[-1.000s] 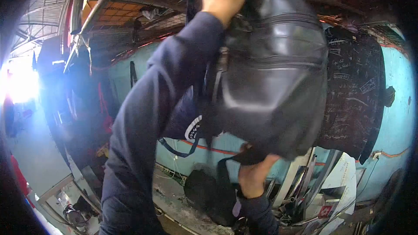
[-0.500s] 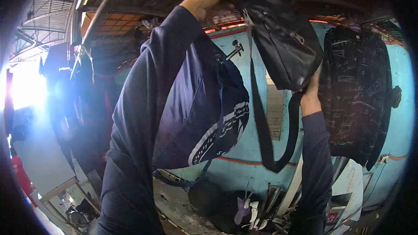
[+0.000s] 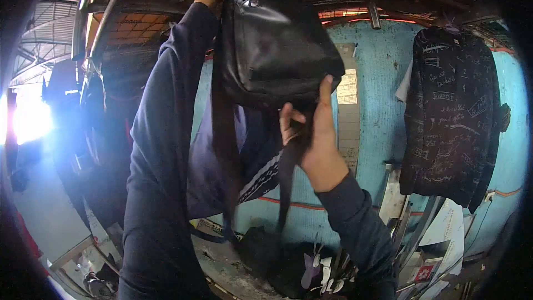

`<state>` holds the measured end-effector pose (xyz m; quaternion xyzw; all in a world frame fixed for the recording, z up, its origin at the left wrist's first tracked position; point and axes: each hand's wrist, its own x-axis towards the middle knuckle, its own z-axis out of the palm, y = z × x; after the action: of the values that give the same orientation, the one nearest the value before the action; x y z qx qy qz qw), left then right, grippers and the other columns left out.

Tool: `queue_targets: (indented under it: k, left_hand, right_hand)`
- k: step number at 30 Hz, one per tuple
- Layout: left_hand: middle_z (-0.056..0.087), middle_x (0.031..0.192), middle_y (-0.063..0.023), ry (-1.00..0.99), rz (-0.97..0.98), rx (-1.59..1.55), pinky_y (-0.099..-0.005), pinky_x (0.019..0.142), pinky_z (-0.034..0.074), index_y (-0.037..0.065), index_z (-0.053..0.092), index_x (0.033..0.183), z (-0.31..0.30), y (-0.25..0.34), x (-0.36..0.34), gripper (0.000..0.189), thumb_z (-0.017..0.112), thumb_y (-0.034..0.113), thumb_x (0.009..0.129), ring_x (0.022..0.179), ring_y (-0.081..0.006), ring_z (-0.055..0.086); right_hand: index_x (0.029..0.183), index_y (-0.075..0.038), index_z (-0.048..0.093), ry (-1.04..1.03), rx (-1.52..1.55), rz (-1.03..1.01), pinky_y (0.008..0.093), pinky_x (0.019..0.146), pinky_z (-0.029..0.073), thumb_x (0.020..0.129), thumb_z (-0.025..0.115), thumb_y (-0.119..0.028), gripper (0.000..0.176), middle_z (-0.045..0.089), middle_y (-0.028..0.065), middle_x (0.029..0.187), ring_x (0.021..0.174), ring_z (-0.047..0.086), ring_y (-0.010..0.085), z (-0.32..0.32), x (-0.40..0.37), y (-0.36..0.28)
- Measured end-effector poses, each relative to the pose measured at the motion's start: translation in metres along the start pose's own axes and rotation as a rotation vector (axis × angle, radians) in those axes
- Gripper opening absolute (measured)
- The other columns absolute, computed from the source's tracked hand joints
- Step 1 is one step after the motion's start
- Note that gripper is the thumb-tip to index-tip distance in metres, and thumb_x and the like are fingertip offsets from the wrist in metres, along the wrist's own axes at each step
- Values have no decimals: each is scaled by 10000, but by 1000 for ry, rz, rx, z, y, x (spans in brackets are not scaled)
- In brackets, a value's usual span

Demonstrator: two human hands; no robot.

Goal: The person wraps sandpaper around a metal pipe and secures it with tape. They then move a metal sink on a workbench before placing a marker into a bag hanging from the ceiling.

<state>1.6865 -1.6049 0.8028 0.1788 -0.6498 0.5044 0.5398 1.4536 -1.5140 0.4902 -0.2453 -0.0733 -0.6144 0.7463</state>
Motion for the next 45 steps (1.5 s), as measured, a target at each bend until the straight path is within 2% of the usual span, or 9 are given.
queue_targets:
  k: [4, 6, 12, 16, 18, 24, 30, 38, 45]
  left_hand:
    - [668, 1138, -151, -32, -218, 362, -346, 766, 578, 18, 692, 1075, 10, -57, -4, 322, 715, 266, 871, 949, -254, 670]
    - [624, 1190, -255, -315, -127, -444, -470, 949, 504, -28, 617, 1201, -11, -70, -12, 750, 721, 579, 774, 1144, -362, 598]
    - [619, 1268, -163, -525, -675, 12, -422, 924, 513, 79, 611, 1273, -124, 72, -7, 719, 614, 643, 828, 1168, -370, 584]
    - [608, 1207, -275, -510, 79, 365, -472, 957, 481, 5, 638, 1199, -139, 231, -43, 692, 588, 605, 857, 1132, -384, 586]
    - [485, 1344, -301, -663, 32, 584, -526, 998, 448, 29, 551, 1318, -135, 282, -67, 751, 546, 635, 875, 1197, -463, 508]
    - [364, 1429, -326, -672, -95, 645, -569, 1031, 408, 45, 396, 1438, -86, 210, -52, 778, 627, 490, 844, 1260, -521, 423]
    - [366, 1468, -267, -680, -321, 735, -555, 1027, 412, 124, 386, 1460, -50, 182, -28, 737, 627, 376, 810, 1305, -480, 410]
    - [585, 1322, -124, -1006, -324, 1033, -491, 894, 493, 207, 525, 1360, -34, 153, -12, 496, 566, 318, 879, 1176, -341, 590]
    - [624, 1246, -154, -876, -330, 1136, -492, 936, 495, 94, 641, 1221, -25, 149, -19, 439, 591, 355, 872, 1164, -340, 585]
  right_hand:
    - [1019, 48, 516, 68, 104, 124, 222, 543, 558, 793, 759, -504, 644, 543, 54, 752, 466, 468, 80, 5, -11, 31]
    - [1040, -27, 538, -195, -106, 228, 232, 569, 555, 810, 690, -592, 629, 531, 34, 769, 533, 493, 80, -2, -18, 48]
    - [1013, -111, 558, -162, -114, 158, 294, 641, 555, 827, 622, -657, 580, 504, -13, 786, 655, 509, 84, 20, -28, 108]
    - [1082, -86, 559, -157, -190, -49, 327, 679, 565, 884, 666, -495, 467, 547, 17, 946, 776, 555, 108, 34, -27, 149]
    - [1116, -70, 554, -238, -240, -18, 329, 706, 567, 899, 665, -446, 448, 557, 32, 993, 820, 573, 122, 13, -22, 165]
    - [1155, -20, 597, -369, -524, 237, 331, 765, 547, 966, 602, -338, 371, 595, 50, 1053, 929, 589, 143, -57, -81, 109]
    - [761, -36, 653, -239, -720, -378, 266, 719, 444, 976, 520, -493, 523, 672, 70, 818, 775, 591, 106, -95, -4, -6]
    - [1026, -16, 687, -212, -1030, -721, 279, 671, 387, 869, 619, -583, 593, 632, 29, 947, 730, 494, 99, -44, 96, -86]
    - [982, -18, 643, -347, -1214, -283, 248, 478, 318, 738, 785, -510, 567, 609, 42, 787, 589, 405, 63, -5, 124, -54]
